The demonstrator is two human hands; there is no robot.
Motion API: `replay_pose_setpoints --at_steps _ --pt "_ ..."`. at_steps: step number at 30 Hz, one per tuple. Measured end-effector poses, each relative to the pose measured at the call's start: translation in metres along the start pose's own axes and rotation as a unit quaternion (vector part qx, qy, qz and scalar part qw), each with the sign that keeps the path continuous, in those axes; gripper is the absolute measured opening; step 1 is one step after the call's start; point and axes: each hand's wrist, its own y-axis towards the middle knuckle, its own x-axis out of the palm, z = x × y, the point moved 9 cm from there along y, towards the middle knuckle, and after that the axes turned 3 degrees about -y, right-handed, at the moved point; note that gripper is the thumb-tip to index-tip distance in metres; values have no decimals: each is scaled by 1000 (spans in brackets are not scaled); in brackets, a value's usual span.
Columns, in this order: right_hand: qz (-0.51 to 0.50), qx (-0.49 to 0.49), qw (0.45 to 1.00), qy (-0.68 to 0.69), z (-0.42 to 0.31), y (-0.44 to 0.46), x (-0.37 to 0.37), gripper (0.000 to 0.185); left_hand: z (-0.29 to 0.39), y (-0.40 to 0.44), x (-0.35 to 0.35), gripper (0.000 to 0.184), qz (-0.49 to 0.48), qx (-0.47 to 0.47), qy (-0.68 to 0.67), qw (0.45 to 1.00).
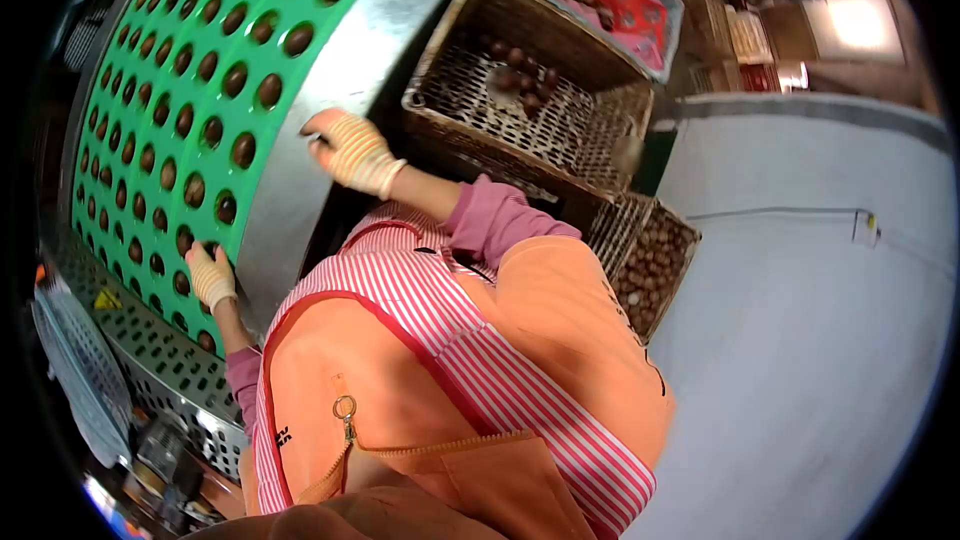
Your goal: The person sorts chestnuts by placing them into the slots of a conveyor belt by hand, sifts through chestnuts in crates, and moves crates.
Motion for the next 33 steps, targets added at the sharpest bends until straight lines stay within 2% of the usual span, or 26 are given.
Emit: replay_pose_setpoints --at_steps 1,3,4,5,7,9,11,13,14,15,17,19,20,23,25,27,30,33 --pt "43 0 999 -30 13 0 -35 20 3 -1 -3 23 25 2 16 1000" --pt "91 49 991 -84 57 -5 -106 23 1 -1 -1 22 12 -14 36 999" --pt "126 100 978 -132 87 -13 -145 25 -7 1 4 24 5 -3 41 999" --pt "158 151 959 -180 118 -25 -185 27 -4 0 1 27 -19 -31 51 998" --pt "182 344 913 -119 220 -66 -244 34 7 -1 -3 32 -19 -20 56 998" --pt "174 456 856 -172 301 -109 -285 41 47 4 -18 36 43 38 -31 998" --pt "108 523 825 -185 343 -131 -285 50 111 3 -39 41 82 104 -114 985" --pt "27 436 861 -261 375 -130 -259 58 180 13 -37 40 49 167 -257 951" --pt "-6 393 856 -334 353 -116 -253 57 233 11 -39 39 20 206 -293 933" --pt "-100 357 842 -392 344 -103 -239 63 291 6 -43 39 -9 244 -327 913" --pt "-232 325 823 -404 350 -94 -213 67 396 -5 -23 40 -140 282 -330 890" --pt "-256 336 815 -397 363 -100 -210 71 500 -29 -5 47 -165 466 -211 843" --pt "-263 336 815 -393 370 -103 -212 72 532 -33 24 51 -192 487 -179 833" --pt "-289 343 813 -372 375 -112 -224 72 595 -40 123 65 -282 510 -71 809" --pt "-327 354 797 -364 379 -120 -223 72 626 -46 176 74 -295 518 56 801" --pt "-329 365 799 -347 386 -124 -220 73 649 -55 214 88 -332 533 135 767" --pt "-298 363 823 -319 390 -130 -213 72 675 -72 253 89 -315 600 176 714" --pt "-260 324 833 -364 388 -134 -210 64 680 -75 278 83 -305 611 206 701"
